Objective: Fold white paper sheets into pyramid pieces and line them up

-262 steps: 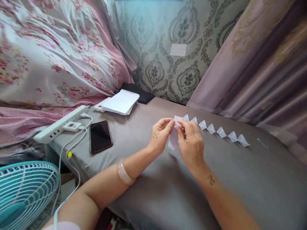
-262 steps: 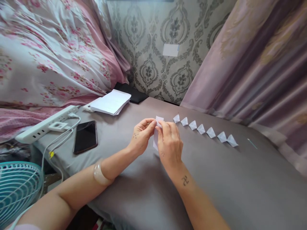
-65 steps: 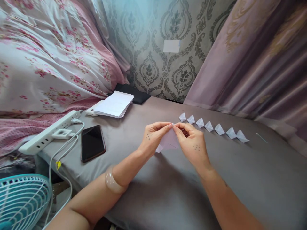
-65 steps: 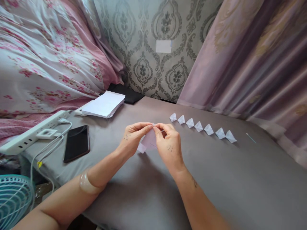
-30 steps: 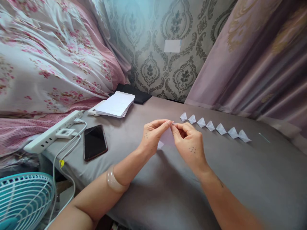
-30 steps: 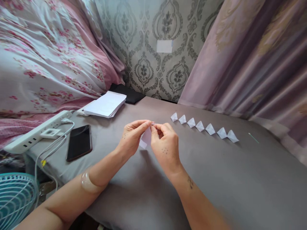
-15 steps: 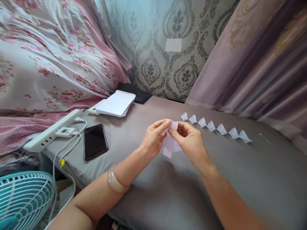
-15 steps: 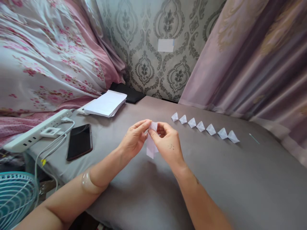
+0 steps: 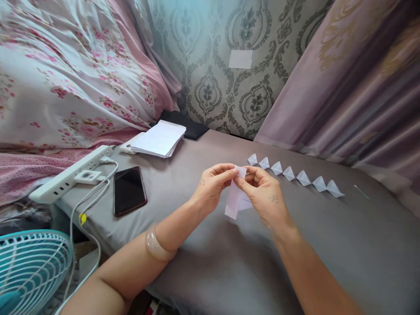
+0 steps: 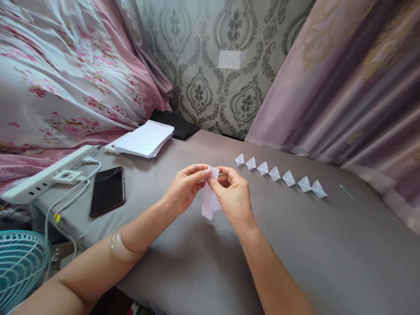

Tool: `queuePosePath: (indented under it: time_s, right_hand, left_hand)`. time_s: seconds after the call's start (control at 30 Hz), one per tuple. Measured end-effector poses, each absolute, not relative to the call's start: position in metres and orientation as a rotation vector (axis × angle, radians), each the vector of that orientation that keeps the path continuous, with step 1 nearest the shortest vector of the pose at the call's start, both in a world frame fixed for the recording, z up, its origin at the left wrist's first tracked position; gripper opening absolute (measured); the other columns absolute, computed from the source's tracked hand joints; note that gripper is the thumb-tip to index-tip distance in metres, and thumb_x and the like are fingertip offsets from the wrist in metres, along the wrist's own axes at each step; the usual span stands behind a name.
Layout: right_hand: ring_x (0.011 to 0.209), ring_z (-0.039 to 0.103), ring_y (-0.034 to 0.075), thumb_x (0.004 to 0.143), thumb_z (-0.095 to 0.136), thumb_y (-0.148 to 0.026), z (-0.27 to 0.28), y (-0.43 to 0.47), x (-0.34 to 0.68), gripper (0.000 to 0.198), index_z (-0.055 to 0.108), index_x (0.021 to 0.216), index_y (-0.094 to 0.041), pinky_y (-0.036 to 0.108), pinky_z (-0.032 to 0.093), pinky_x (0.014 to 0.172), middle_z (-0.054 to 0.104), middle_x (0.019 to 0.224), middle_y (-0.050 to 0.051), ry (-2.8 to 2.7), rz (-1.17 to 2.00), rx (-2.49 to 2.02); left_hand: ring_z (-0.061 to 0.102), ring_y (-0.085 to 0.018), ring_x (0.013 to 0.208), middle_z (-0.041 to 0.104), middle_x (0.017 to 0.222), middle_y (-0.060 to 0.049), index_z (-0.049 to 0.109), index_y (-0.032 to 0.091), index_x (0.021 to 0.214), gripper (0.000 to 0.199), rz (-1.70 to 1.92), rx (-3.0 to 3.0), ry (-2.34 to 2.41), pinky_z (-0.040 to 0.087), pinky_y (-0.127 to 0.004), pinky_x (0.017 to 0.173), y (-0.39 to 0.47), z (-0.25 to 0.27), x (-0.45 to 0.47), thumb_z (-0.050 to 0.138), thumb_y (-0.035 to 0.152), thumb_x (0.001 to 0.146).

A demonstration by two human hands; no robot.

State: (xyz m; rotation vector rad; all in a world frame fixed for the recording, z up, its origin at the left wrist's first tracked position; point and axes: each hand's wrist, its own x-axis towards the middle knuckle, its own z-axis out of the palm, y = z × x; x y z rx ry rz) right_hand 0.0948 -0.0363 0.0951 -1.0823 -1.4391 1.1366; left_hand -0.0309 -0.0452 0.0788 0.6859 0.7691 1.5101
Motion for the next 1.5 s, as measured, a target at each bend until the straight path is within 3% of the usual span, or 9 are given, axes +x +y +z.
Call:
queuePosePath:
  time_s: [0.47, 0.63, 0.97, 1.3, 1.5]
  right_hand:
    - [0.059, 0.052, 0.01, 0.07, 0.075, -0.04, 0.096, -0.038, 0.093, 0.033, 0.07, 0.096, -0.019, 0.024, 0.044, 0.055, 0.06, 0.065, -0.003, -1.532, 0.955, -1.095]
    - [0.069, 0.057, 0.013, 0.077, 0.068, -0.035, 0.097, -0.038, 0.094, 0.029, 0.072, 0.103, -0.02, 0.027, 0.049, 0.063, 0.065, 0.082, 0.002, -1.62, 0.915, -1.064]
    - [0.088, 0.057, 0.017, 0.092, 0.045, -0.017, 0.088, -0.042, 0.099, 0.038, 0.062, 0.126, -0.021, 0.034, 0.051, 0.078, 0.059, 0.096, 0.007, -2.071, 0.208, -0.953]
    - [0.09, 0.054, 0.025, 0.091, 0.037, -0.007, 0.088, -0.053, 0.097, 0.047, 0.05, 0.137, -0.011, 0.037, 0.051, 0.068, 0.06, 0.101, 0.014, -2.328, -0.487, -1.147]
    - [0.081, 0.054, 0.025, 0.09, 0.031, -0.005, 0.083, -0.06, 0.088, 0.049, 0.051, 0.134, -0.014, 0.038, 0.049, 0.063, 0.062, 0.095, 0.016, -2.32, -0.64, -1.181]
  left_hand:
    - [0.058, -0.011, 0.072, 0.065, 0.076, -0.002, 0.07, 0.013, 0.073, 0.027, 1.488, 0.688, 0.8, 0.042, -0.025, 0.069, -0.042, 0.075, -0.033, 0.085, 0.03, 0.058]
    - [0.059, -0.011, 0.074, 0.066, 0.077, -0.002, 0.07, 0.014, 0.074, 0.026, 1.511, 0.664, 0.746, 0.044, -0.025, 0.07, -0.041, 0.076, -0.035, 0.085, 0.029, 0.058]
    - [0.053, -0.008, 0.065, 0.061, 0.068, -0.001, 0.071, 0.013, 0.069, 0.02, 1.553, 0.608, 0.782, 0.042, -0.022, 0.064, -0.038, 0.075, -0.037, 0.083, 0.025, 0.057]
    - [0.053, -0.009, 0.064, 0.062, 0.066, -0.001, 0.07, 0.012, 0.065, 0.017, 1.549, 0.654, 0.802, 0.041, -0.024, 0.064, -0.037, 0.075, -0.037, 0.079, 0.026, 0.06]
    - [0.056, -0.01, 0.069, 0.065, 0.072, -0.003, 0.07, 0.012, 0.07, 0.026, 1.471, 0.666, 0.791, 0.042, -0.025, 0.067, -0.035, 0.072, -0.037, 0.084, 0.031, 0.06]
